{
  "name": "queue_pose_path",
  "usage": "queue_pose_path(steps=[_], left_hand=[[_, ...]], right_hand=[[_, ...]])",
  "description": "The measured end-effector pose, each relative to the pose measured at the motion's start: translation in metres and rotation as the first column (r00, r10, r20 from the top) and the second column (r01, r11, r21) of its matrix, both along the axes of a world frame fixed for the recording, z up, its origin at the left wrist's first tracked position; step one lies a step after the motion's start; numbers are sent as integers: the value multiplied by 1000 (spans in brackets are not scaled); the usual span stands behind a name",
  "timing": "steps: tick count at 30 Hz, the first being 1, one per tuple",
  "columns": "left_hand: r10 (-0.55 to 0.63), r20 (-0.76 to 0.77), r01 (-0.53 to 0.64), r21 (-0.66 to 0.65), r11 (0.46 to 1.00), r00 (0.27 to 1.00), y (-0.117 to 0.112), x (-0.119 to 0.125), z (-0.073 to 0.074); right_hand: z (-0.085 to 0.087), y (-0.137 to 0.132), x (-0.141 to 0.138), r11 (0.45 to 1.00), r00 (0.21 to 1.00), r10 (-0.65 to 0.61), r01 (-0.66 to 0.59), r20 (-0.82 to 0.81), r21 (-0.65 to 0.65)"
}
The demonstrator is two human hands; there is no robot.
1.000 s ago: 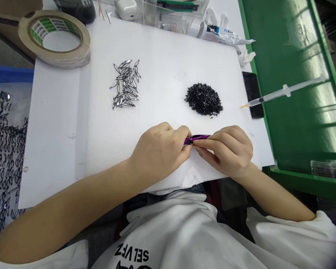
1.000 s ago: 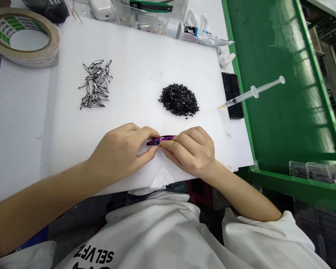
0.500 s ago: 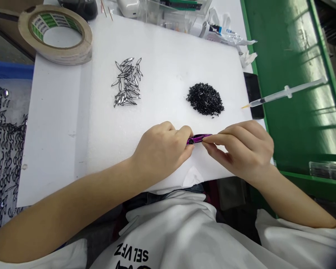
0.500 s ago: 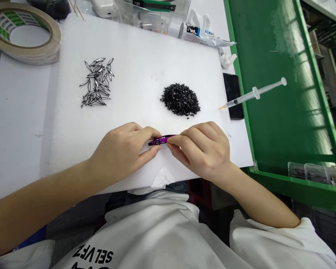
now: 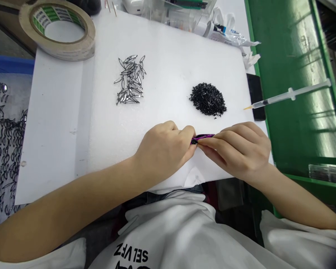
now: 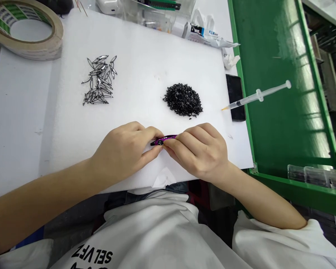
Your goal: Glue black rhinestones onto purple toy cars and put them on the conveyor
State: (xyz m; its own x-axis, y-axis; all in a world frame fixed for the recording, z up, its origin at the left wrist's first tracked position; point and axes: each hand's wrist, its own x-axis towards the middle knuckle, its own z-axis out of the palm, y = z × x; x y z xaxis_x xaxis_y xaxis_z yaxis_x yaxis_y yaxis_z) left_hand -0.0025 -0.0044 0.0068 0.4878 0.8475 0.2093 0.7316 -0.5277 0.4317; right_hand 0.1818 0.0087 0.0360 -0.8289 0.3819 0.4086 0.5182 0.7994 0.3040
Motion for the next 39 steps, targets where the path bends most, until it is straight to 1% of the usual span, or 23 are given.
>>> queue_pose_path(steps=[11,15,18,21,23,24,26,28,29,30,32,33,36,38,39], left_hand=[[-14,-27,14,7,1000,1000,0,-1,0],[-31,-41,30,-20,999,999,0,-1,0],[-33,-52,32,-21,999,998,0,-1,1],[-23,-58,22,-19,1000,998,0,-1,1],[-17,-64,15,-33,999,998,0,-1,2],[-14,-68,11,-46,999,998,0,-1,3],[-10,-65,5,-75,997,998,1,-1,4],[-12,-50,8,-90,996,999,1,-1,5],[-14,-41,10,-91,996,999,0,-2,5],[-18,-34,15,-90,996,999,0,-2,6],[-24,-37,21,-90,996,999,0,-2,7],[-32,-42,28,-95,995,999,0,-2,8],[-61,-51,55,-114,992,997,2,-3,12],[-73,-52,65,-135,989,996,3,-4,14],[-74,-53,66,-146,987,996,3,-4,15]], right_hand=[[2,-1,-3,999,998,19,-21,56,33],[5,-8,-5,999,993,30,-34,118,29],[6,-14,-6,1000,983,1,-3,186,11],[8,-16,-6,998,980,-41,48,197,-31],[11,-16,-5,993,987,-70,82,144,-81],[13,-15,-3,989,992,-91,101,91,-105],[17,-10,3,980,985,-149,136,-84,-147],[16,-2,14,957,933,-255,207,-253,-202],[13,4,21,936,900,-324,258,-293,-241],[8,11,28,908,869,-393,315,-300,-275],[-6,25,45,854,833,-494,412,-248,-318],[-14,32,52,841,830,-511,432,-221,-325],[-37,47,67,826,855,-499,419,-143,-377],[-46,54,69,813,866,-490,412,-102,-410],[-48,57,69,810,866,-492,416,-93,-413]])
